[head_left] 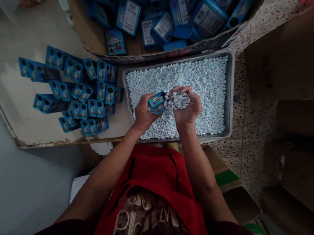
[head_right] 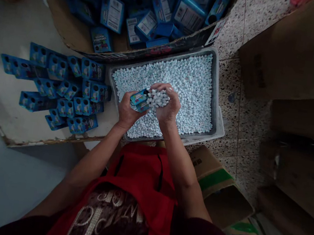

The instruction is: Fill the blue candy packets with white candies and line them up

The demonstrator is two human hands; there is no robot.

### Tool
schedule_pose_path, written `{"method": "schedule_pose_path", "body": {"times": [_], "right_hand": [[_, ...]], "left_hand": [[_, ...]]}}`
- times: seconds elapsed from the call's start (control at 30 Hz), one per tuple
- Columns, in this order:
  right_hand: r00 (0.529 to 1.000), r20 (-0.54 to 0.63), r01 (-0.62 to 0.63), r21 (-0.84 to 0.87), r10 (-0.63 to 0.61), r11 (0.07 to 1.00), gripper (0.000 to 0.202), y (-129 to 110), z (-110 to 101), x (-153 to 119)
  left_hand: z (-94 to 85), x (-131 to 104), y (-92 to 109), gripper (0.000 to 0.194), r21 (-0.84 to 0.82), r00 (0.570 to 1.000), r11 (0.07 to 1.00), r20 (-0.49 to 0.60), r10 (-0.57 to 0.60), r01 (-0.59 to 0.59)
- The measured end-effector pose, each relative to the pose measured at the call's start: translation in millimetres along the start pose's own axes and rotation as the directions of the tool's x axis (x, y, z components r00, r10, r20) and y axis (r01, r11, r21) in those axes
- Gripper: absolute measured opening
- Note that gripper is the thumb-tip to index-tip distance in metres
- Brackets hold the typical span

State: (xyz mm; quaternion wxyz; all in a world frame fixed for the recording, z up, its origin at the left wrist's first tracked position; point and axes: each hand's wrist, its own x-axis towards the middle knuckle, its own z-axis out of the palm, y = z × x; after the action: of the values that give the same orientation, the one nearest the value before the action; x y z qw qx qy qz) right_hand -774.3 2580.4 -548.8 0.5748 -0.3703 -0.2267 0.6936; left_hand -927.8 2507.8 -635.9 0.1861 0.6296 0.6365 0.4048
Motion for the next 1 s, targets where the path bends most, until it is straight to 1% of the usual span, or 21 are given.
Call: {"method": "schedule_pose_path", "body": {"times": [0.03, 0.13, 0.2, 0.27, 0.37, 0.47, 0.57, 0.67, 0.77, 0.87, 0.93, 1.0], "right_hand": [[1.000, -0.019, 0.010, 0.005, -0.010, 1.000, 0.036, -1.4, 1.9, 0.8], [0.997, -0.070, 0.014, -0.002, -0.014, 1.000, 0.039, -3.6, 5.4, 5.5], [0.998, -0.042, 0.037, -0.033, -0.038, 0.999, 0.044, -3.1, 6.4, 8.5], [0.996, 0.018, 0.087, -0.067, -0.086, 0.994, 0.047, -1.4, 6.8, 10.5], [0.983, 0.086, 0.173, -0.136, -0.163, 0.975, 0.050, 2.4, 6.6, 12.4], [0.972, 0.108, 0.228, -0.213, -0.209, 0.950, 0.052, 6.0, 5.6, 14.3], [0.966, 0.113, 0.257, -0.261, -0.234, 0.931, 0.054, 8.7, 3.2, 15.6], [0.954, 0.142, 0.297, -0.314, -0.265, 0.902, 0.056, 12.4, 0.0, 15.0], [0.940, 0.208, 0.335, -0.408, -0.272, 0.849, 0.058, 19.1, -1.0, 10.0], [0.919, 0.312, 0.377, -0.519, -0.241, 0.767, 0.058, 24.7, -3.7, -0.4], [0.902, 0.358, 0.417, -0.578, -0.241, 0.702, 0.065, 23.3, -15.2, -7.0], [0.904, 0.340, 0.427, -0.676, -0.260, 0.600, 0.072, 15.9, -39.6, -8.6]], "left_hand": [[-1.7, 1.0, 1.4, 0.075, 0.002, 1.000, 1.000, 0.006, -0.002, 0.002], [-4.7, 3.4, 0.6, 0.077, -0.018, 0.996, 1.000, 0.086, 0.018, -0.017], [-5.4, 4.9, -3.1, 0.079, -0.030, 0.992, 0.999, 0.116, 0.042, -0.039], [-5.8, 6.6, -7.0, 0.079, -0.025, 0.989, 0.998, 0.131, 0.063, -0.060], [-6.0, 9.9, -9.5, 0.075, -0.031, 0.989, 0.997, 0.133, 0.067, -0.064], [-4.4, 14.2, -7.8, 0.073, -0.051, 0.988, 0.997, 0.143, 0.061, -0.054], [-0.2, 20.4, -6.7, 0.075, -0.023, 0.994, 0.999, 0.104, 0.025, -0.023], [4.9, 27.5, -7.8, 0.074, -0.006, 0.997, 1.000, 0.082, -0.006, 0.007], [8.3, 33.0, -7.2, 0.074, -0.021, 0.998, 0.999, 0.052, -0.043, 0.044], [5.0, 37.3, -2.8, 0.071, -0.061, 0.993, 0.998, 0.119, -0.015, 0.022], [-5.0, 41.8, -0.5, 0.072, -0.042, 0.984, 0.998, 0.172, -0.042, 0.049], [-22.8, 49.7, -2.8, 0.076, 0.037, 0.971, 0.993, 0.208, -0.117, 0.112]]}}
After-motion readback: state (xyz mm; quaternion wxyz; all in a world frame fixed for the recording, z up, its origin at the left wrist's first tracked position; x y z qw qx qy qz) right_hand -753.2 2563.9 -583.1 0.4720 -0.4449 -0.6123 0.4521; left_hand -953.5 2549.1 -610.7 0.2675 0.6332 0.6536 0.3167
